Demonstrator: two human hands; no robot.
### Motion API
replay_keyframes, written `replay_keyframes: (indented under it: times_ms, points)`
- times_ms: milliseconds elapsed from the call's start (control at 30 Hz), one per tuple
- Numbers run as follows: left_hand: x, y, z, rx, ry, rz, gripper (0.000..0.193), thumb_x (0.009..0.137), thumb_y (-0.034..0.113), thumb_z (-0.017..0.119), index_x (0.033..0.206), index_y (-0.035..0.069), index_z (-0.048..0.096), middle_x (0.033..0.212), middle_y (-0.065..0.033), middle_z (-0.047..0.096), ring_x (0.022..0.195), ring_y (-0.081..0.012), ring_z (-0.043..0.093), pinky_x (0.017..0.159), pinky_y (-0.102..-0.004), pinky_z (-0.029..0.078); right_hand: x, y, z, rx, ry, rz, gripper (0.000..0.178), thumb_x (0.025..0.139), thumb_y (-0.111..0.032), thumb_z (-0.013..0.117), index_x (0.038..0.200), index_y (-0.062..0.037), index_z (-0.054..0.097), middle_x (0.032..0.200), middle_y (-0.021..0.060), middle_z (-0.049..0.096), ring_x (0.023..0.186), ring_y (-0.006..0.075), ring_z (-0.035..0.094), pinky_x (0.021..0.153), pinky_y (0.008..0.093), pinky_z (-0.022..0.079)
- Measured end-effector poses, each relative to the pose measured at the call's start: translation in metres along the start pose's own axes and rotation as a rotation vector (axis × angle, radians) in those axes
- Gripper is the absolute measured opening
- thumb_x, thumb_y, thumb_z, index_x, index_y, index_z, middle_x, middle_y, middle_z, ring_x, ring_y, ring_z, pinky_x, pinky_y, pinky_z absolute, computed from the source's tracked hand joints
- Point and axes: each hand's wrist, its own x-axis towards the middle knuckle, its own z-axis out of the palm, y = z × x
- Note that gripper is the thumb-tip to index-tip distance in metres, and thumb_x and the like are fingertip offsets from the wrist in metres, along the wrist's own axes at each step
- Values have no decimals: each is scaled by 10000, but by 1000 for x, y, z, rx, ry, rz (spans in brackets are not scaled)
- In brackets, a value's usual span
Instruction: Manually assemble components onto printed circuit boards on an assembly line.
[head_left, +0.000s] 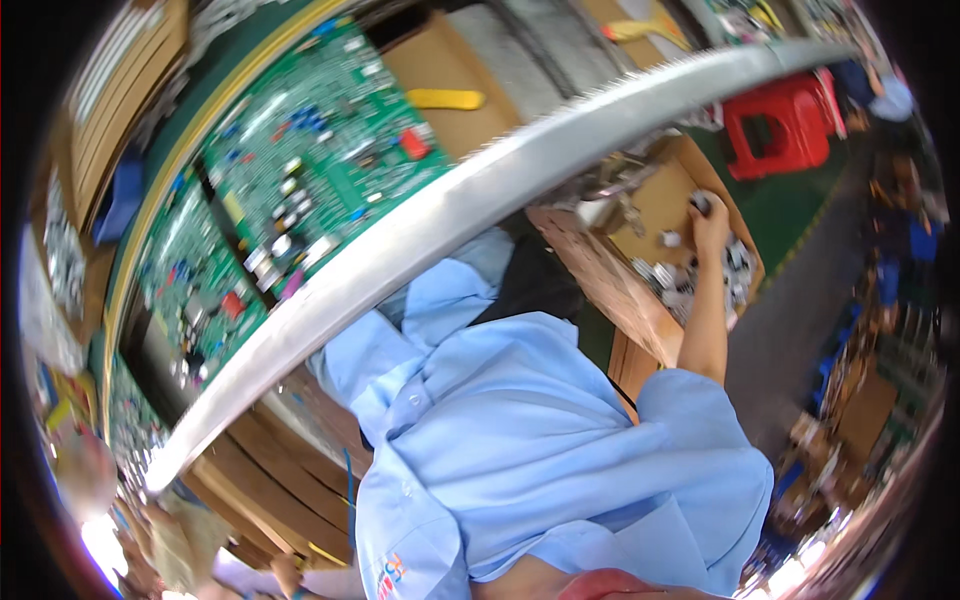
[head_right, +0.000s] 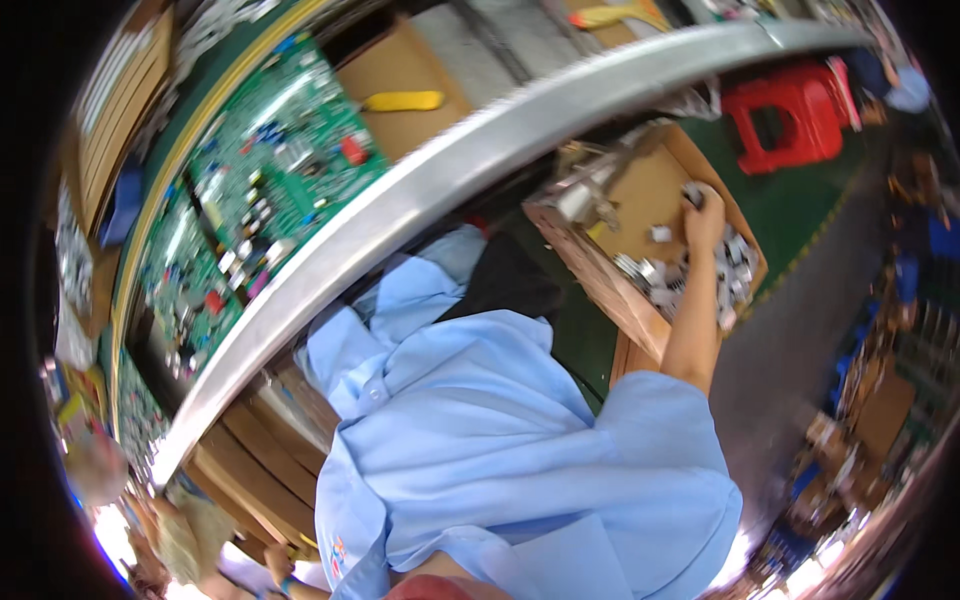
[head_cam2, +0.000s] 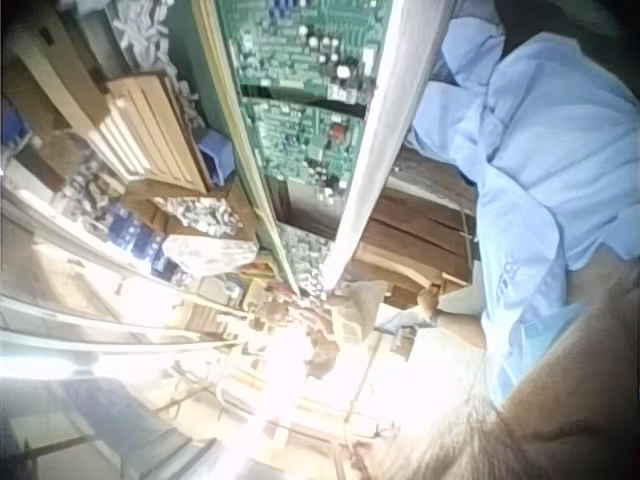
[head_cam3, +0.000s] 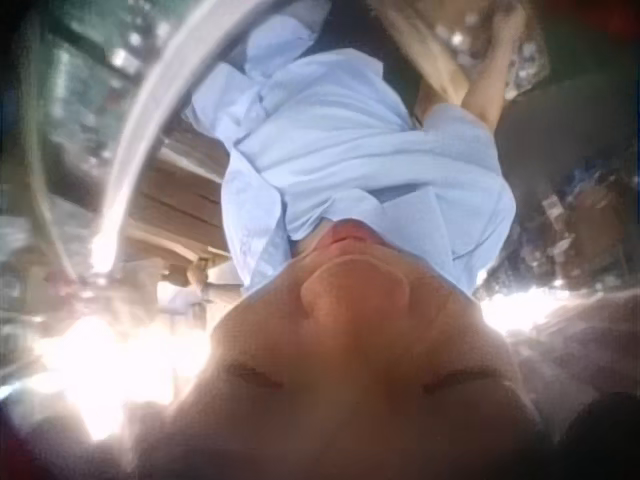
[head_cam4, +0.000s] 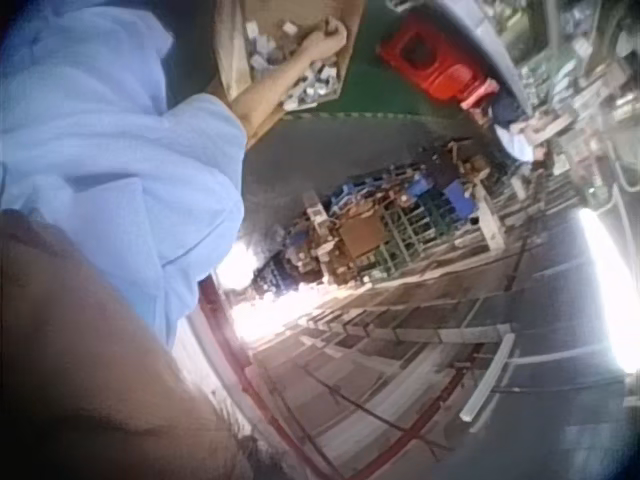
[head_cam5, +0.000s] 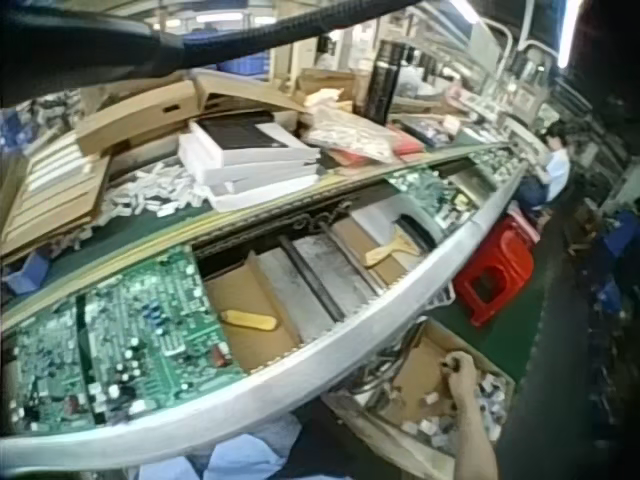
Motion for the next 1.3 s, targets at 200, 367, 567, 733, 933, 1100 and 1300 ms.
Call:
replay_keyframes:
  times_ms: [200, 367, 567, 733, 933, 1100, 1300]
  points:
    - [0, 62, -78, -1576, -194, -845, 215, 871, 268, 624, 838, 56, 642, 733, -63, 628, 579, -209, 636, 457, -360, 554, 36, -37, -43, 1093, 87, 296, 398, 790, 94, 621, 1181, 22, 605, 1153, 109, 636, 947, 181, 632, 820, 276, 529]
    - [-13, 67, -117, -1333, -346, -941, 161, 872, 208, 608, 961, 118, 708, 733, -19, 680, 549, -154, 620, 439, -290, 466, 54, -204, -111, 1170, -136, -219, 518, 828, 40, 533, 1340, 96, 478, 1218, 160, 604, 891, 131, 579, 672, 203, 437]
    - [-3, 86, -164, -1520, -299, -828, 181, 864, 226, 601, 982, 144, 712, 754, 20, 665, 562, -109, 604, 424, -246, 396, 31, -352, -138, 1293, -538, -528, 459, 889, -83, 518, 1317, 77, 471, 1102, 156, 615, 648, 79, 507, 473, 166, 366]
    - [-21, 83, -135, -1887, 454, -875, 256, 945, 345, 583, 1050, 129, 671, 814, 20, 637, 622, -48, 574, 437, -183, 343, -6, -454, -133, 1069, -858, -854, 343, 790, -19, 721, 1116, 25, 624, 1013, 79, 653, 788, 127, 669, 749, 223, 542]
    - [8, 51, -218, -2206, 1017, -431, 583, 901, 316, 659, 1375, 30, 476, 1335, -82, 550, 1191, -178, 554, 936, -286, 474, -43, -497, -123, 521, -619, -1199, 348, 770, -56, 727, 1108, -88, 654, 972, 60, 621, 719, 209, 626, 585, 315, 480]
    - [69, 77, -326, -1950, 1110, -131, 937, 760, 351, 803, 1447, -61, 318, 1454, -166, 420, 1299, -231, 469, 1019, -331, 425, -58, -505, -117, 393, -483, -1320, 334, 759, -105, 729, 1086, -90, 663, 972, 51, 626, 699, 246, 616, 570, 337, 486]
    - [107, 88, -382, -1967, 978, 174, 975, 684, 351, 864, 1444, -5, 368, 1409, -134, 480, 1193, -189, 547, 922, -276, 487, -53, -508, -116, 391, -392, -1344, 314, 751, -127, 739, 1057, -90, 678, 932, 40, 639, 678, 233, 620, 549, 327, 486]
